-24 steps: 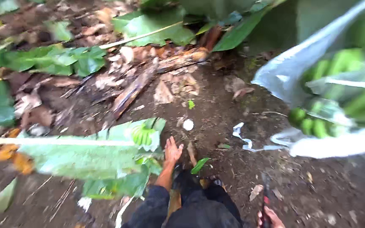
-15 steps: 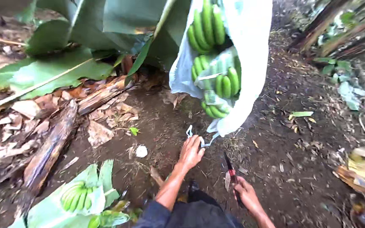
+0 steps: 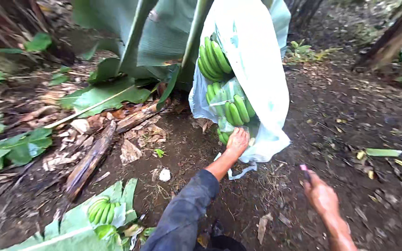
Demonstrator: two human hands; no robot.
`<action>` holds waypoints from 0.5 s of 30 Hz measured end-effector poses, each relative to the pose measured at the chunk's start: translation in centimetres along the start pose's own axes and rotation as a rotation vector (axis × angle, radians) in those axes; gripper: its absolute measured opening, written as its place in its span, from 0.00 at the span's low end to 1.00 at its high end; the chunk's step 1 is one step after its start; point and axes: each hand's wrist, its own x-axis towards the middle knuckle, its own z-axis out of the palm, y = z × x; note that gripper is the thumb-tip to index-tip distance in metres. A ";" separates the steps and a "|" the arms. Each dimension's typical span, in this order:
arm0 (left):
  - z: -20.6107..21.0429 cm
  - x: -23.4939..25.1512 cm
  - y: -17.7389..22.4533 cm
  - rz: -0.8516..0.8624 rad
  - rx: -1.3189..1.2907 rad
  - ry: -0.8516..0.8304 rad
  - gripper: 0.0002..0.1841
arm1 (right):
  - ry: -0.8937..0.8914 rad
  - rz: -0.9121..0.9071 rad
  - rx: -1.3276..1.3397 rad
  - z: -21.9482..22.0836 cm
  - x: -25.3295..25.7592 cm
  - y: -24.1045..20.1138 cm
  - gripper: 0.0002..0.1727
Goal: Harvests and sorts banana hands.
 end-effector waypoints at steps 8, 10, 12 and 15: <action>-0.7 0.8 0.7 -0.084 0.135 -0.147 0.20 | 0.527 -0.116 0.086 -11.6 10.4 1.6 0.26; -0.7 0.2 1.1 -0.090 0.135 -0.148 0.19 | 0.587 -0.086 0.140 -14.9 14.5 1.7 0.26; -0.6 -0.4 1.3 -0.106 0.145 -0.121 0.19 | 0.571 -0.019 0.311 -16.6 19.1 2.9 0.27; 0.1 -2.6 1.4 -0.097 0.144 -0.074 0.18 | 0.126 0.219 0.623 -10.3 22.2 8.1 0.20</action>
